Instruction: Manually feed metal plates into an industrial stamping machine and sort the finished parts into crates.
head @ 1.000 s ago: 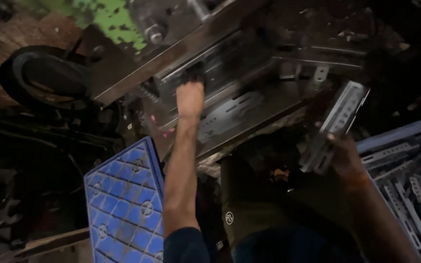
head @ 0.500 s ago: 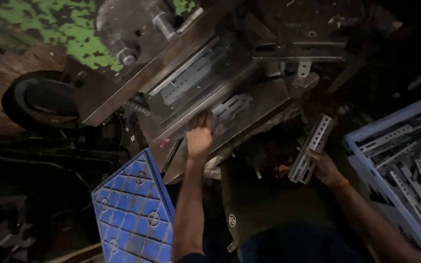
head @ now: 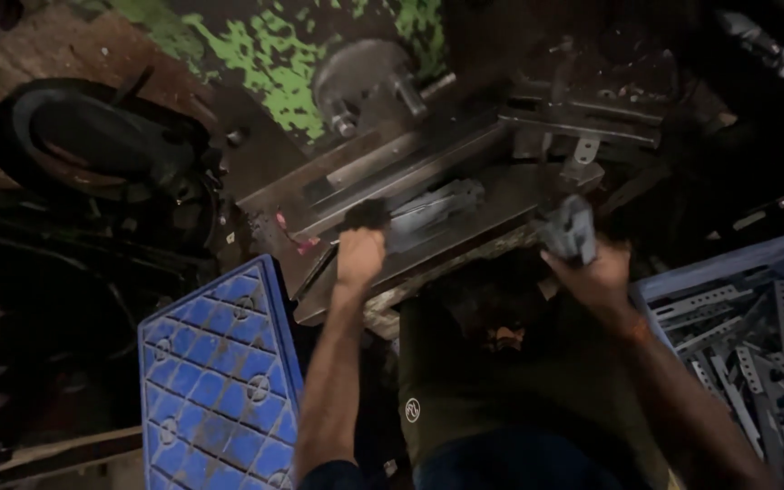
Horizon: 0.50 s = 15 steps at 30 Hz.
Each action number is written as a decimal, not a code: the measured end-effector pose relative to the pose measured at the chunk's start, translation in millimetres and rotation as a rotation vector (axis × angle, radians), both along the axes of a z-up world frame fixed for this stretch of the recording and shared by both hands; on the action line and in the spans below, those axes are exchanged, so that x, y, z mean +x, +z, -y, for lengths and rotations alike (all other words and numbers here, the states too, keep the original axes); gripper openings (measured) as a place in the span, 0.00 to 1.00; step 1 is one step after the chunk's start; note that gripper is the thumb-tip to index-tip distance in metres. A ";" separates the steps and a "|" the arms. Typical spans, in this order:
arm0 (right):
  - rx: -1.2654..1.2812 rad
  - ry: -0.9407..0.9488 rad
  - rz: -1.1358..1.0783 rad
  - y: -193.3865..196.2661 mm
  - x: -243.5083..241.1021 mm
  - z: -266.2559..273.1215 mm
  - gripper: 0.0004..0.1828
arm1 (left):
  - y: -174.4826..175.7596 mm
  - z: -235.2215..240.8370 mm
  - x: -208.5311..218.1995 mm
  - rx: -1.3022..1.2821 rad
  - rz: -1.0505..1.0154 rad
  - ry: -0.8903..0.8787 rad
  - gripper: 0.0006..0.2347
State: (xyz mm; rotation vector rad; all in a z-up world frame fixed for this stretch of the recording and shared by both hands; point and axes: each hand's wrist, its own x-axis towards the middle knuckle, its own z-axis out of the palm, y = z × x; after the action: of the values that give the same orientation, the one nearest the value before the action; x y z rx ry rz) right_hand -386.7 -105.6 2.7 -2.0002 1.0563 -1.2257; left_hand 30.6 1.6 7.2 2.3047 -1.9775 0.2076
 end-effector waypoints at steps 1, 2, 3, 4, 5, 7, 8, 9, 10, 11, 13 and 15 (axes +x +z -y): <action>-0.061 0.016 -0.102 33.6 9.5 2.0 0.21 | 17.4 -1.6 -11.4 -0.111 0.032 -0.079 0.09; -0.119 0.036 -0.206 66.7 18.6 1.7 0.20 | 33.5 -6.7 -23.7 -0.218 0.062 -0.155 0.19; -0.124 0.041 -0.206 74.1 28.3 11.4 0.20 | 27.5 -1.8 -27.0 -0.222 0.063 -0.149 0.19; -0.287 0.102 -0.278 80.5 39.0 19.7 0.23 | 20.4 0.5 -29.8 -0.005 0.001 -0.055 0.08; -0.451 0.162 -0.348 86.7 50.1 28.0 0.26 | 13.2 3.1 -32.4 0.211 -0.063 0.037 0.09; -0.415 0.227 -0.406 116.1 84.0 27.9 0.24 | 4.8 -5.9 -44.1 -0.250 0.196 -0.116 0.09; -0.381 0.279 -0.463 130.6 102.3 28.1 0.22 | 1.4 -9.3 -48.1 -0.711 0.464 -0.286 0.13; -0.384 0.288 -0.458 128.3 119.5 36.3 0.22 | 4.4 -11.2 -53.0 -0.708 0.470 -0.277 0.13; -0.450 0.393 -0.524 126.5 137.9 44.5 0.24 | 8.9 -12.3 -56.0 -0.758 0.506 -0.243 0.13; -0.517 0.497 -0.590 125.3 155.7 52.7 0.26 | 13.7 -13.0 -59.7 -0.808 0.541 -0.208 0.14; -0.613 0.538 -0.640 136.4 199.8 66.5 0.22 | 21.0 -12.6 -60.4 -0.783 0.448 -0.227 0.10; -0.702 0.577 -0.692 147.7 231.2 76.0 0.19 | 26.7 -16.0 -64.7 -0.752 0.350 -0.246 0.06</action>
State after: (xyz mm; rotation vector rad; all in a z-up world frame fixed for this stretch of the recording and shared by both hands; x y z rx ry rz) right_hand -155.5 -181.6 150.4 -3.1057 0.2146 -0.6178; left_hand -34.1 17.6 33.9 1.6059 -1.8350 1.1647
